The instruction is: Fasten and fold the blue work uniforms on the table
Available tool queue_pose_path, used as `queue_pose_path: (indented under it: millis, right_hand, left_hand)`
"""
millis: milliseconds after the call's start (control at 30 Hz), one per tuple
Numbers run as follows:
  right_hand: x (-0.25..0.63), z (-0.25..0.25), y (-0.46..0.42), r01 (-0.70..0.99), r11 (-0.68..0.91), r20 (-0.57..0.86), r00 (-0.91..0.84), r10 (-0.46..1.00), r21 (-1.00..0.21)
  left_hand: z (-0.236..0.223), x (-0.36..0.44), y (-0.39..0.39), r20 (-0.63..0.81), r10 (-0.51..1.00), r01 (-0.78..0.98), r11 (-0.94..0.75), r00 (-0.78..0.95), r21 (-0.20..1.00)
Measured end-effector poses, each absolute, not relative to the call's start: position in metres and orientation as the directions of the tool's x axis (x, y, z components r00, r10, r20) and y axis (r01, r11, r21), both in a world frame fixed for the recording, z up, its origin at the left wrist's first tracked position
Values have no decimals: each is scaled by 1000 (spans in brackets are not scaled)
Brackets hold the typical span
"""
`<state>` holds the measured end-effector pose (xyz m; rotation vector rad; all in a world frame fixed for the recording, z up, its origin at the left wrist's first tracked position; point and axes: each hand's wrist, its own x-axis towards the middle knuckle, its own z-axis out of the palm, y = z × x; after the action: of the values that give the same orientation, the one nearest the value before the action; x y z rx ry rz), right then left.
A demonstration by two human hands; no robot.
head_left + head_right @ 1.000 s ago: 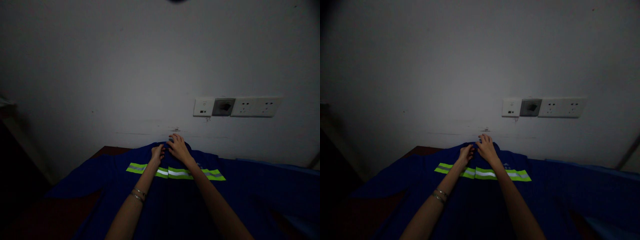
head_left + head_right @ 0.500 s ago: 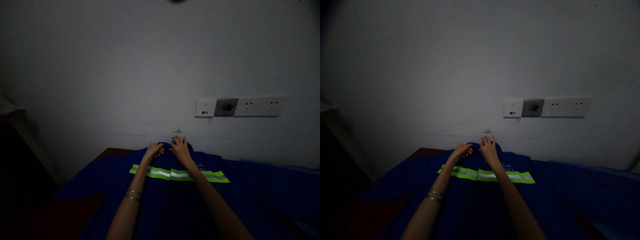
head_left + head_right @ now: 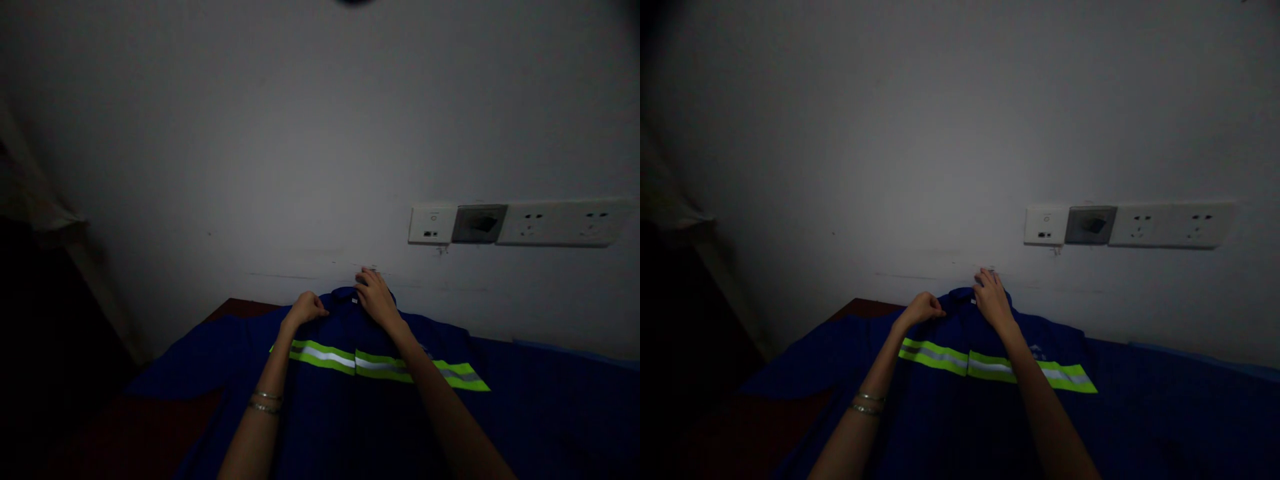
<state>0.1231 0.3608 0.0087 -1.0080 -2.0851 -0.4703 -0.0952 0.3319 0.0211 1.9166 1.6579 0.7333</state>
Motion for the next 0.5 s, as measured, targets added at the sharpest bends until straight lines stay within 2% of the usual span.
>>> queue_pose_path:
  millis: [167,300,500]
  right_hand:
    - [128,8,361,781,624,762,-381,524,-39]
    - [129,14,356,808,589,732,-380,566,-36]
    - [137,18,357,772,635,683,-452,574,-22]
  left_hand:
    - [12,-96,336,124,983,681,-183,135,709]
    - [12,-101,338,149,980,572,-199,134,795]
    - [16,-114,333,44,996,383,-72,81,921]
